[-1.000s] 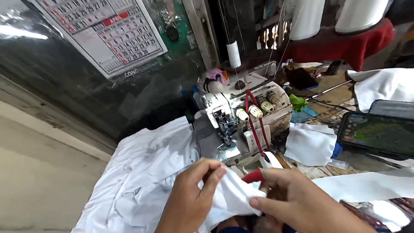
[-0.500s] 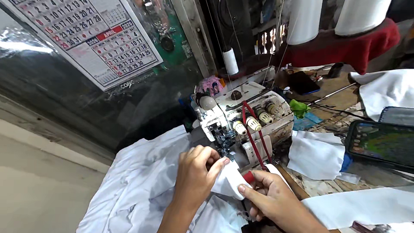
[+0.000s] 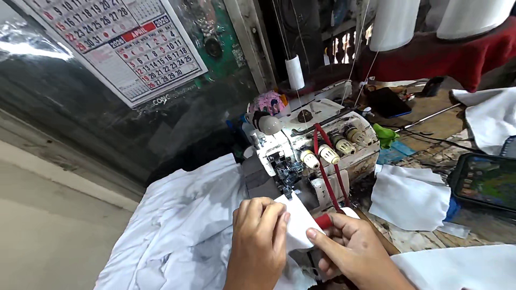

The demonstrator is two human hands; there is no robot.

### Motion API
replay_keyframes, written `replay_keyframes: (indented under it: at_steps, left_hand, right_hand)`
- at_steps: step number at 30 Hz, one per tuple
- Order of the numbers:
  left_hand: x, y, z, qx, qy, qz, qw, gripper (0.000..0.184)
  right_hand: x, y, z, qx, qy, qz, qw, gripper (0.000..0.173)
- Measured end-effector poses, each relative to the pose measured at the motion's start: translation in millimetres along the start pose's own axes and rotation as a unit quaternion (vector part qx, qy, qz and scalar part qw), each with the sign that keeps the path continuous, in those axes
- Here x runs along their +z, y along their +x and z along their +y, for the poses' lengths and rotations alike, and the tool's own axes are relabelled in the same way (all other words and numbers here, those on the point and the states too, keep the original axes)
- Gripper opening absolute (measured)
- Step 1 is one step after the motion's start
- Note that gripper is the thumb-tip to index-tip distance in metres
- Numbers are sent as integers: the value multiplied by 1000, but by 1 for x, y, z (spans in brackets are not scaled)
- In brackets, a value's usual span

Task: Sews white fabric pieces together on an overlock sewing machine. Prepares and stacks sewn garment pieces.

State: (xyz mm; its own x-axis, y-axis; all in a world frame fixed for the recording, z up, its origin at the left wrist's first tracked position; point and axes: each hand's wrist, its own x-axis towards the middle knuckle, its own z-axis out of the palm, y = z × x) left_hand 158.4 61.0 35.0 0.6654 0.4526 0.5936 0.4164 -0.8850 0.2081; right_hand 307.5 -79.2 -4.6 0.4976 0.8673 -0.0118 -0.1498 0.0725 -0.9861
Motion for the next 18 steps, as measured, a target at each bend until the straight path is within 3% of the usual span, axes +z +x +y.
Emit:
replay_keyframes:
  at_steps: [5, 11, 14, 16, 18]
  left_hand:
    - [1, 2, 10, -55, -45, 23, 997, 23]
    - [13, 52, -43, -96, -19, -38, 994, 22]
    - [4, 55, -50, -171, 7, -107, 979, 31]
    - [-4, 45, -52, -194, 30, -109, 974, 36]
    - [-17, 29, -51, -175, 58, -85, 979, 25]
  right_hand:
    - [6, 3, -2, 1, 10, 22, 1000, 21]
    - [29, 44, -4, 31, 33, 72, 996, 41]
    - [25, 35, 4, -22, 17, 52, 998, 38]
    - [19, 25, 8, -77, 14, 25, 997, 33]
    - [15, 15, 6, -99, 12, -33, 994, 26]
